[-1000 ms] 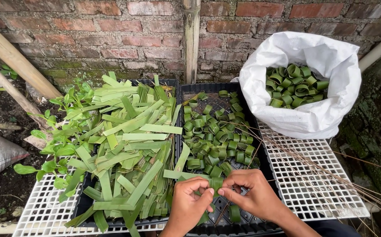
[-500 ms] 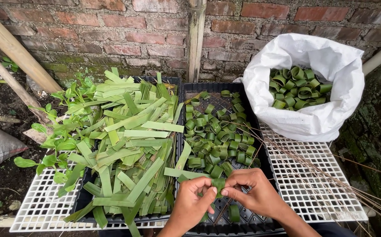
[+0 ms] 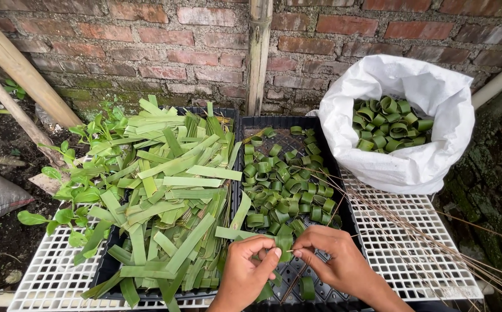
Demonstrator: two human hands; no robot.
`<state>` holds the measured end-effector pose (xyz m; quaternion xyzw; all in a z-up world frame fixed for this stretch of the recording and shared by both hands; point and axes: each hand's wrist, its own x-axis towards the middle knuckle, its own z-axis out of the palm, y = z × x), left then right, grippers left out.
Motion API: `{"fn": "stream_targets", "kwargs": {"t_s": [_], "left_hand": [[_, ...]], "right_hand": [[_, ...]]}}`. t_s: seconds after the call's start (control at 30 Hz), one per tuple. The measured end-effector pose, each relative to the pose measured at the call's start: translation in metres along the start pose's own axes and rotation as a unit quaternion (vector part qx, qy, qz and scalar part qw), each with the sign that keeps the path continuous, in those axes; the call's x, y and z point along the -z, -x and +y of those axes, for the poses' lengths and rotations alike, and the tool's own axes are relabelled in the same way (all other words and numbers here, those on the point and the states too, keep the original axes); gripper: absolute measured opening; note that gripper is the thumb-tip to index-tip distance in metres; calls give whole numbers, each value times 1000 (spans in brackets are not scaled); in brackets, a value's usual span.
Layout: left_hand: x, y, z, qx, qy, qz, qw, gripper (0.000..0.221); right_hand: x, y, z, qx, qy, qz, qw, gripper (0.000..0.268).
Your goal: Manually folding long green leaf strips into small square containers and placing them into a plastic tray.
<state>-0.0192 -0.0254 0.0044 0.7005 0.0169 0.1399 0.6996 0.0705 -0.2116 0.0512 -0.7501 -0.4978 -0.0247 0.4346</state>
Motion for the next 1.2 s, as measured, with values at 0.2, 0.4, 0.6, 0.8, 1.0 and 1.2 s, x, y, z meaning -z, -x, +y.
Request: {"fn": "stream_targets", "kwargs": {"t_s": [0.2,0.4,0.6,0.8,1.0,1.2], "left_hand": [[0,-5,-2,62,-16,4,998,14],[-1,-4,-6,9,-32,22,999,13],[1,-3,-4,-28,-42,27,998,17],[2,-3,7,-7,-49,-6,999,17],[4,-4,6,12,-41,-30,999,19],[0,-5,-7,-2,-69,-27,997,19]], "right_hand": [[-1,0,1,51,57,19,997,7],[-5,4,-2,87,141,56,985,6],[-2,3,-5,80,152,49,984,7],[-1,3,-5,69,131,42,988,8],[-2,4,-5,60,121,39,990,7],[-4,6,-3,43,115,32,992,8]]}}
